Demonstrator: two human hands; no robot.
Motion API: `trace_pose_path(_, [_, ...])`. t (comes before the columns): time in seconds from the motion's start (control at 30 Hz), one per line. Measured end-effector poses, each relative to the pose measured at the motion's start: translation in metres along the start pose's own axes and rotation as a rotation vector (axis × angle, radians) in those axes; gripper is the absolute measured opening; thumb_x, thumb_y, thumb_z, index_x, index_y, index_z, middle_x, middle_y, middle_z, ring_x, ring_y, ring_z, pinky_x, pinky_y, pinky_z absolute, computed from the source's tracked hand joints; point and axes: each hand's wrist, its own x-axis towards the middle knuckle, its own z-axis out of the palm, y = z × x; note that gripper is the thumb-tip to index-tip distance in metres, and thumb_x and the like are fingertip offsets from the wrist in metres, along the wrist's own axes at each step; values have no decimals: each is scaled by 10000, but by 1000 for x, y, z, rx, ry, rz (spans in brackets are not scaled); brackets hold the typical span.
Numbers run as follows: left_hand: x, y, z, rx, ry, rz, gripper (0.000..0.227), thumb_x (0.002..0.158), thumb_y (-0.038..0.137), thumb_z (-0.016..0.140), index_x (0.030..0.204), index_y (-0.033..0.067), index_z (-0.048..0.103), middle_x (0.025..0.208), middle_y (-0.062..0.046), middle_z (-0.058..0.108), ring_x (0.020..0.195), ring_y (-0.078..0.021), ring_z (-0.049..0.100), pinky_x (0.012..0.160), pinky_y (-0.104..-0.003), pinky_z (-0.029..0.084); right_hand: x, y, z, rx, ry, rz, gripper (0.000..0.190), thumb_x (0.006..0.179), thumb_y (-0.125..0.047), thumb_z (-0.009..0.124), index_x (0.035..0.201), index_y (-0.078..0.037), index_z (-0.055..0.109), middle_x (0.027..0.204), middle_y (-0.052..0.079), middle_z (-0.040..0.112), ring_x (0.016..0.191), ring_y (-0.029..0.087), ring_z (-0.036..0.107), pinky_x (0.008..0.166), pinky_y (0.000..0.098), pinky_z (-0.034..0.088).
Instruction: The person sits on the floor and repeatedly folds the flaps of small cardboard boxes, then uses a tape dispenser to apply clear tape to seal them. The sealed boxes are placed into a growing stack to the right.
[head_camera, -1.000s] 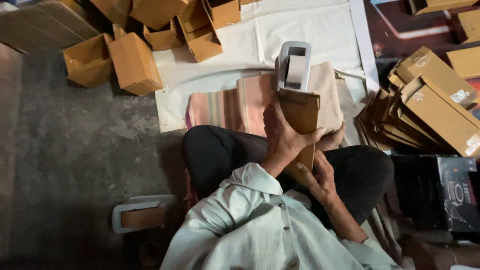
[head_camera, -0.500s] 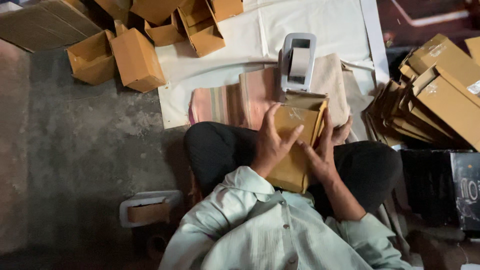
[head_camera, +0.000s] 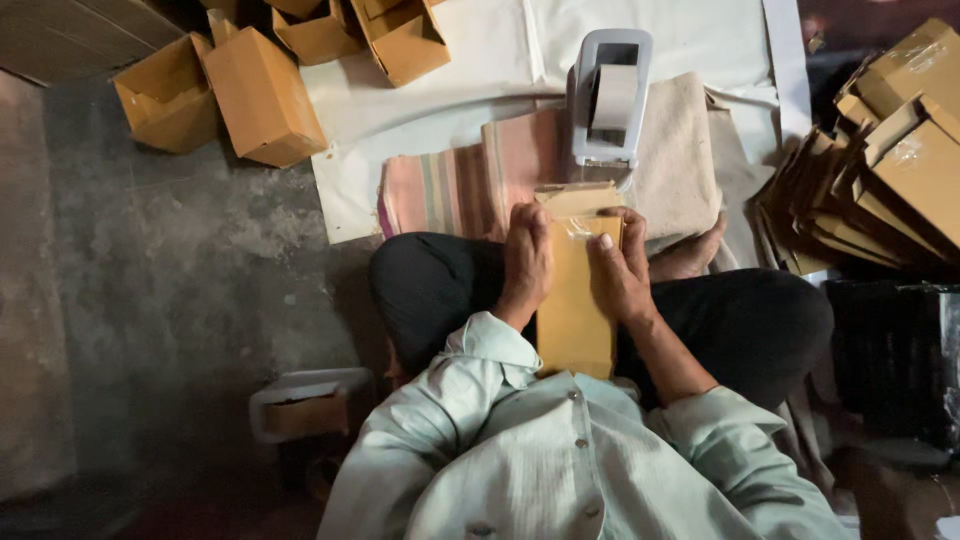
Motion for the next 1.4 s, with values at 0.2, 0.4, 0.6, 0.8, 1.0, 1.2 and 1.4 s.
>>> trace_pose_path(0.2, [-6,20,-1,15,9,215,320,1165,328,422,1238,24,489,1278,-203,517,1145,-345,545,1031,-414,444,7,28,-28,-244,163,-83,204,1168,-212,441,1149,-60,575,892,-55,436,803,49,345,736,224,325])
trace_pose_path(0.4, [2,38,-7,-314,-128,-64,607,1078,447,467,1508,36,343,1247,-113,489,996,-195,492,920,-333,455,16,9,-19,-200,191,-79,134,1132,-178,490,1212,-71,503,912,-40,461,782,55,371,689,213,325])
trace_pose_path(0.6, [0,44,-10,-133,-75,171,238,1099,257,608,1173,32,585,1178,-109,544,1112,-244,580,999,-360,489,13,-18,-6,-497,79,-126,353,1093,-169,401,1293,-4,640,1108,80,636,948,124,527,852,226,429])
trace_pose_path(0.8, [-1,42,-13,-180,-133,204,178,999,103,592,1146,7,568,1189,-143,517,1102,-284,575,1000,-380,492,7,-16,-13,-390,43,-70,327,1056,-207,467,1196,12,665,1046,57,637,975,129,573,894,241,451])
trace_pose_path(1.0, [0,37,-10,-124,-238,61,237,1025,138,595,1205,2,521,1136,-161,564,1027,-273,595,933,-374,497,-1,-4,-23,-247,70,53,370,1009,-214,608,1288,6,506,943,3,571,810,79,528,674,222,443])
trace_pose_path(1.2, [7,41,-9,-132,-282,70,221,1022,180,634,1135,9,552,1018,-163,616,909,-254,637,842,-373,538,6,1,-29,-417,276,85,404,1131,-309,474,1135,15,715,740,-5,487,671,96,404,602,249,333])
trace_pose_path(1.4, [11,36,-1,-75,-274,-248,373,890,257,794,979,-9,549,858,-168,672,807,-272,672,748,-374,552,7,-1,-21,-535,232,113,382,1126,-316,467,1141,-11,696,792,12,559,716,96,475,643,248,404])
